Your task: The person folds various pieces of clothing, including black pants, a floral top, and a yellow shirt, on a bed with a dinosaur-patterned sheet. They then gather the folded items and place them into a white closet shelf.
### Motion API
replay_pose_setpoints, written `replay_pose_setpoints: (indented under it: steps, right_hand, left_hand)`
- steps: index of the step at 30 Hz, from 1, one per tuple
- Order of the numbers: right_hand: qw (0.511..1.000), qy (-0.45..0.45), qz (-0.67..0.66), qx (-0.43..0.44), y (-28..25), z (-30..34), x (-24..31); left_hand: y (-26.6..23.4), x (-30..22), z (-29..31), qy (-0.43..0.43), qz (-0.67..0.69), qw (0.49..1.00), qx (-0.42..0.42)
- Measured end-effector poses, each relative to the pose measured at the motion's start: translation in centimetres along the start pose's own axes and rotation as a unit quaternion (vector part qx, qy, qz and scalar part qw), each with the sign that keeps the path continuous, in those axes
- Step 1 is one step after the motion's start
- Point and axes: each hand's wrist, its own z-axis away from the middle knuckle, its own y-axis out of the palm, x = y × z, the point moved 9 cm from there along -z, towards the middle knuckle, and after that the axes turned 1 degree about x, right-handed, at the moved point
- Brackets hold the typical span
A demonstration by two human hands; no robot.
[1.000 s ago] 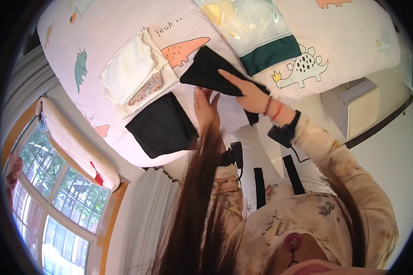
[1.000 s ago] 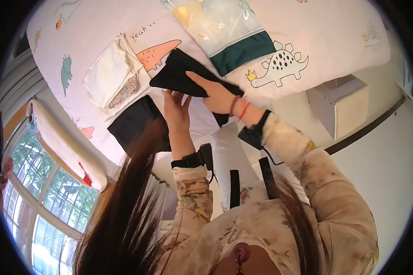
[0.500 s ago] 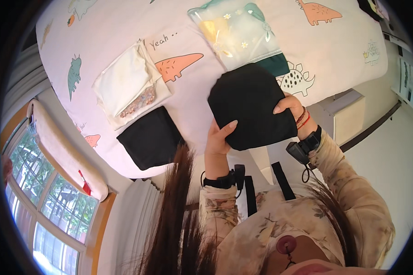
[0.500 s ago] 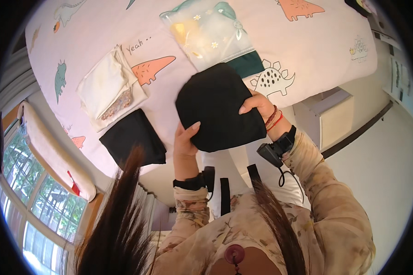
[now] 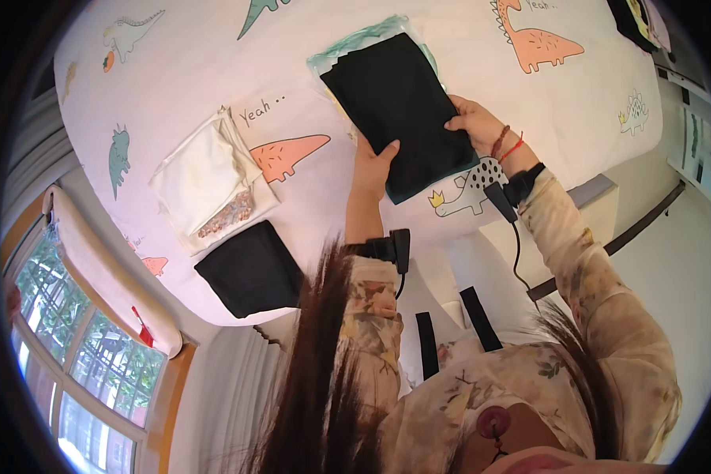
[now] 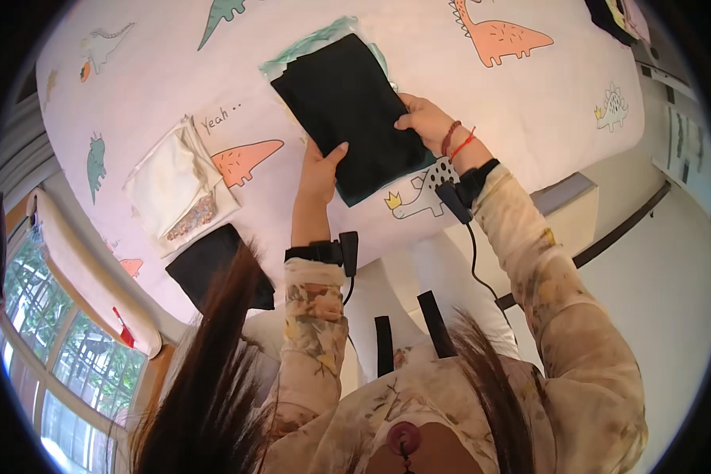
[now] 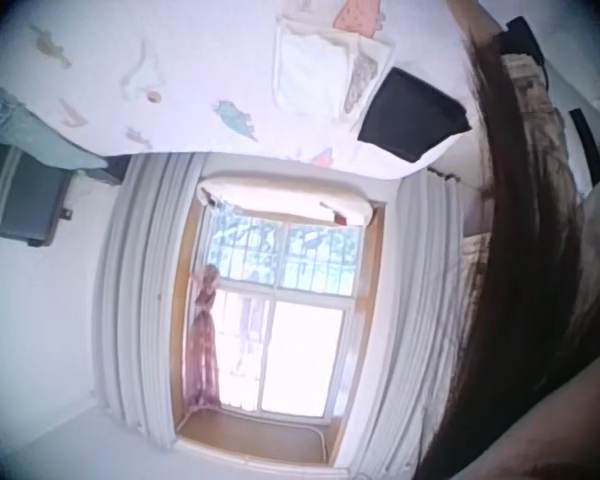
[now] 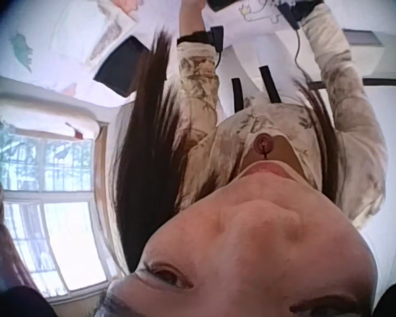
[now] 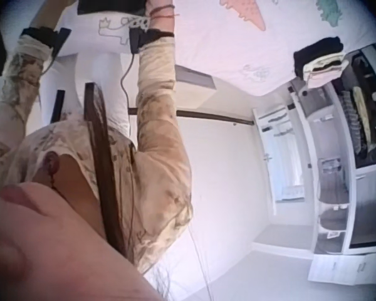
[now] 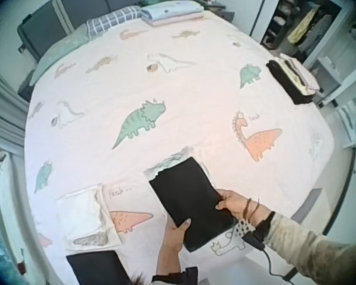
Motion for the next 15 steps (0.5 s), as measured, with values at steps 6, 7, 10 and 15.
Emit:
replay_pose_setpoints:
  steps: [6,7,10,15]
  right_hand:
    - [0.989,-0.079,0.120,-0.046,0.0,3.5,1.8]
    - [0.987,-0.078,0.129,-0.055,-0.1,3.9,1.8]
    - [0.976,-0.088,0.180,-0.086,-1.0,4.4,0.9]
    - [0.903,-0.125,0.360,-0.200,-1.6,5.2,1.1]
  left_hand:
    - [0.5,-0.8,2.9,0.043,-0.033,0.998,-0.010]
    - [0.7,-0.9,3.4,0.048,-0.033,0.998,-0.017]
    - [0.0,0.0,4.1,0.083,-0.107,0.989,-0.066]
    - [-0.5,0.4,4.2,0.128,-0.118,0.974,-0.143]
